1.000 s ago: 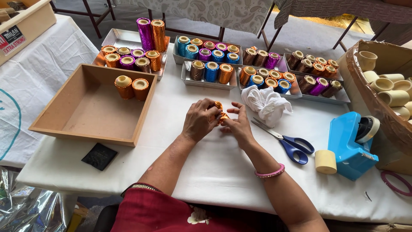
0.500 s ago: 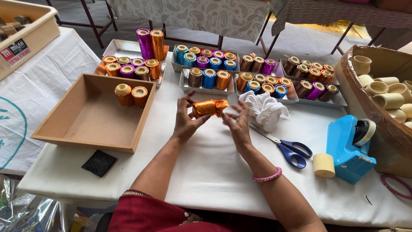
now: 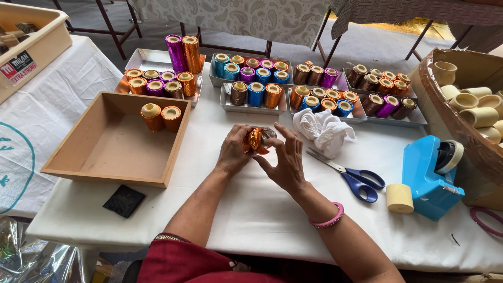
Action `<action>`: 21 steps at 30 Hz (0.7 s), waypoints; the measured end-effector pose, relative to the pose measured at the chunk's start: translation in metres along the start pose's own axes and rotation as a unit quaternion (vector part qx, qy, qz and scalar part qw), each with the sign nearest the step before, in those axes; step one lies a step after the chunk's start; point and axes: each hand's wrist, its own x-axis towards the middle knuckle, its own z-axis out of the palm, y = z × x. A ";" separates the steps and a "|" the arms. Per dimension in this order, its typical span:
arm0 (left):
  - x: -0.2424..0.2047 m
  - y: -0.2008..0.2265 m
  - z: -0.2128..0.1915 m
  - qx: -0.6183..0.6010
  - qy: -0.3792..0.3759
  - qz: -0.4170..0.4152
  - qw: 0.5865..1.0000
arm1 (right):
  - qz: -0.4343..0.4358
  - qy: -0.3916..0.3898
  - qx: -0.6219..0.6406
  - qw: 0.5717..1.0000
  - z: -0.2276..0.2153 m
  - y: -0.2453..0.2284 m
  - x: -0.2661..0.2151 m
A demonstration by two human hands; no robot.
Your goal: Cleaning cardboard rolls and wrapping them in decorative colored foil before packing them into boxes.
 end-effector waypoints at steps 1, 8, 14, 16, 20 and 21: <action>-0.001 -0.002 0.001 -0.001 0.000 -0.001 1.000 | 0.001 -0.001 0.000 1.000 0.000 0.000 0.000; -0.004 0.005 -0.004 0.091 0.019 0.055 0.994 | 0.002 -0.019 -0.075 0.997 0.006 0.004 -0.001; -0.006 0.010 -0.006 0.140 0.014 0.058 0.988 | 0.005 -0.036 -0.086 0.996 0.011 0.008 -0.004; -0.005 0.013 -0.007 0.141 0.012 0.062 0.988 | 0.021 -0.037 -0.081 0.996 0.016 0.015 -0.008; -0.004 0.013 -0.008 0.145 -0.007 0.065 0.987 | 0.130 -0.055 0.076 0.987 0.027 0.029 -0.016; -0.004 0.009 -0.006 0.146 0.004 0.061 0.987 | 0.178 -0.037 0.198 0.963 0.028 0.031 -0.017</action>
